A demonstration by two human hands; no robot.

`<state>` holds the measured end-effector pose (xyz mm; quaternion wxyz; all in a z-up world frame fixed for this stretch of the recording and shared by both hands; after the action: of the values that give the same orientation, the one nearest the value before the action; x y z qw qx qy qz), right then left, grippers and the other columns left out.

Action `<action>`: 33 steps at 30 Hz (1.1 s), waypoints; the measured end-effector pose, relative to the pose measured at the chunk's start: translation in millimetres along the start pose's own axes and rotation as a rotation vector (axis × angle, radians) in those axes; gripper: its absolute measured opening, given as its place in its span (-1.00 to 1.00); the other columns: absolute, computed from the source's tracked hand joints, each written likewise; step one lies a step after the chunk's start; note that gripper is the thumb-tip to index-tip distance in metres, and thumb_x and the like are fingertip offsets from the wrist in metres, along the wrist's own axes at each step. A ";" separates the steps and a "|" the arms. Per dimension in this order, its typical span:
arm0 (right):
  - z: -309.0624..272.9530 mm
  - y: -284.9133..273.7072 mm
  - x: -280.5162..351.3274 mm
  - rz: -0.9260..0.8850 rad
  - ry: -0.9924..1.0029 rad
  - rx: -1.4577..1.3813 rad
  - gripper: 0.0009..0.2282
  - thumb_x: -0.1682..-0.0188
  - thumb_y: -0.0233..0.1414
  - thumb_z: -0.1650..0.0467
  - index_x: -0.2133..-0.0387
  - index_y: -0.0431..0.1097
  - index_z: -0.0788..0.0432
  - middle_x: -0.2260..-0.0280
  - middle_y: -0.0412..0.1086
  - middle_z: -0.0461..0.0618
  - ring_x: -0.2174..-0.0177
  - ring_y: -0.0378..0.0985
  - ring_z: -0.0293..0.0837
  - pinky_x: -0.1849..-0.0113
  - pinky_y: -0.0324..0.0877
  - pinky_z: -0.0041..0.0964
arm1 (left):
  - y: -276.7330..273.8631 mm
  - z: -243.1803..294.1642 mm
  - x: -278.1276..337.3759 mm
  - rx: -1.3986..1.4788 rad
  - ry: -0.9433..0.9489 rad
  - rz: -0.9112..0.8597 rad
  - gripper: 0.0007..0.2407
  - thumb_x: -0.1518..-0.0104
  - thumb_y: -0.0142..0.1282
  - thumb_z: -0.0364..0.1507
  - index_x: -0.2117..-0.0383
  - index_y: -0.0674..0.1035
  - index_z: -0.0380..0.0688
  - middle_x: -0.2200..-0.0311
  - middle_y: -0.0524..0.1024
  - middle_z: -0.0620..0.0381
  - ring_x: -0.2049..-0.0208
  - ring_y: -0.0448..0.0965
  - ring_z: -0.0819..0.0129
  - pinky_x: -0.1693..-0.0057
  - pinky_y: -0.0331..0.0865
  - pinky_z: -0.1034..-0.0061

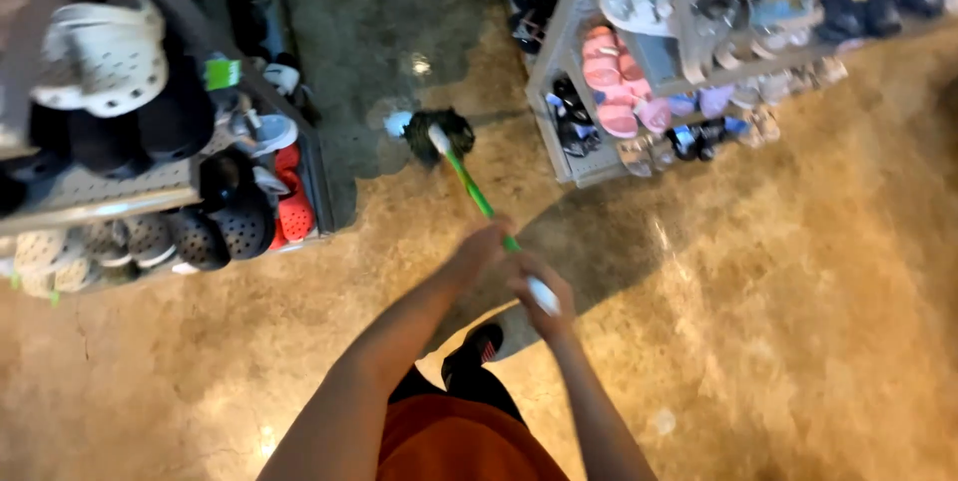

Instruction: Mopping the floor in a retail store aisle and rinsing the mop in a bucket.

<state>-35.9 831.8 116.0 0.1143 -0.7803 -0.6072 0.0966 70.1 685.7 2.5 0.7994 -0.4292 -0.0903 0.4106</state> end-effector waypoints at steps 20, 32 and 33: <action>-130.3 130.0 58.0 -0.449 -0.667 0.071 -0.74 0.22 0.35 0.44 0.62 0.32 0.14 0.57 0.36 0.03 0.49 0.45 0.04 0.41 0.33 -0.11 | -61.2 -0.2 171.9 0.104 -0.160 0.021 -0.84 -0.09 0.02 -0.34 0.26 0.58 0.04 0.20 0.52 0.07 0.25 0.60 0.08 0.27 0.42 0.16; -238.5 254.0 47.7 -0.332 -0.478 -0.146 -0.72 0.14 0.20 0.54 0.17 0.35 0.22 0.13 0.37 0.06 0.07 0.42 -0.12 0.04 0.34 -0.26 | -303.4 0.6 212.5 0.468 -0.271 0.428 -0.66 0.16 0.37 -0.40 0.25 0.53 -0.14 0.33 0.58 -0.05 0.29 0.64 0.00 0.13 0.47 0.28; -223.7 262.8 52.3 -0.289 -0.461 -0.141 -0.72 0.14 0.20 0.54 0.17 0.35 0.22 0.13 0.37 0.06 0.07 0.42 -0.12 0.04 0.34 -0.26 | -319.5 -2.9 228.6 0.478 -0.251 0.387 -0.66 0.16 0.37 -0.40 0.25 0.53 -0.14 0.33 0.58 -0.05 0.29 0.64 0.00 0.13 0.47 0.28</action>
<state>284.9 806.8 251.4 -0.0691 -0.6491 -0.7274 0.2117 404.3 757.7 196.0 0.7674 -0.1845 -0.0062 0.6141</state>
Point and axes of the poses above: each hand's wrist, its own x-axis away from the middle knuckle, its own y-axis out of the palm, z = x × y, the point moved 6 cm from there along -x, towards the middle knuckle
